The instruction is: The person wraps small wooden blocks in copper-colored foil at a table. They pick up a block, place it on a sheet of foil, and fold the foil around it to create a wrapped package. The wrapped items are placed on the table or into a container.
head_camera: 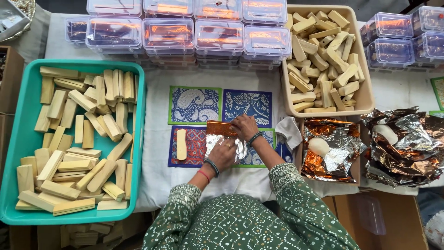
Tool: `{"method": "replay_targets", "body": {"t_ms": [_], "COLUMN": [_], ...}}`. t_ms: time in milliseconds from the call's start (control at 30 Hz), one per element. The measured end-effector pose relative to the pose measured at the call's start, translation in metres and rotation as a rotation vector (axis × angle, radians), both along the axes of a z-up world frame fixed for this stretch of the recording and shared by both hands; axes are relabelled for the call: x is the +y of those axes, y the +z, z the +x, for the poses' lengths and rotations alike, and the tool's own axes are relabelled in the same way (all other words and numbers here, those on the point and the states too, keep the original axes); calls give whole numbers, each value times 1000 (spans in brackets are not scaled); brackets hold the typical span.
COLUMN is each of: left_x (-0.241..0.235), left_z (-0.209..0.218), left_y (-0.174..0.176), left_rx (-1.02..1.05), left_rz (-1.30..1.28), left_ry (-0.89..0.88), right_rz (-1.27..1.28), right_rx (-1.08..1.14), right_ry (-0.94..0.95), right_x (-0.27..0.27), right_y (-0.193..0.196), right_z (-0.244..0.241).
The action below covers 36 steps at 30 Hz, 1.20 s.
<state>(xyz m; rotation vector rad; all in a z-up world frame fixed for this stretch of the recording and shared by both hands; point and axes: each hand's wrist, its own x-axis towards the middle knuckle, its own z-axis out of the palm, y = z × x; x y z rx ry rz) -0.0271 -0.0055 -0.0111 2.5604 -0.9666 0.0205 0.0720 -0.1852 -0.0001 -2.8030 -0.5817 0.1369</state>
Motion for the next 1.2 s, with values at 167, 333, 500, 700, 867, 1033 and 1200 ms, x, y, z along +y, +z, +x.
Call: {"method": "replay_targets", "body": {"t_ms": [167, 333, 500, 700, 867, 1033, 1200], "left_x": [-7, -20, -15, -5, -29, -43, -44], "left_z": [-27, -5, 37, 28, 8, -25, -4], "left_y": [6, -80, -159, -77, -87, -63, -103], "left_rx": [245, 551, 1229, 1491, 1399, 729, 904], "left_rz": [50, -690, -1489, -1790, -1191, -443, -684], "left_ry": [-40, 614, 762, 656, 775, 373, 526], "right_rz": [8, 16, 32, 70, 49, 40, 22], "right_rx": [-21, -44, -99, -172, -169, -213, -240], "right_ry": [13, 19, 33, 53, 81, 107, 98], "right_x": [-1, 0, -1, 0, 0, 1, 0], "right_y": [-2, 2, 1, 2, 2, 10, 1], "right_z": [-3, -6, -12, -19, -16, -21, -24]}}
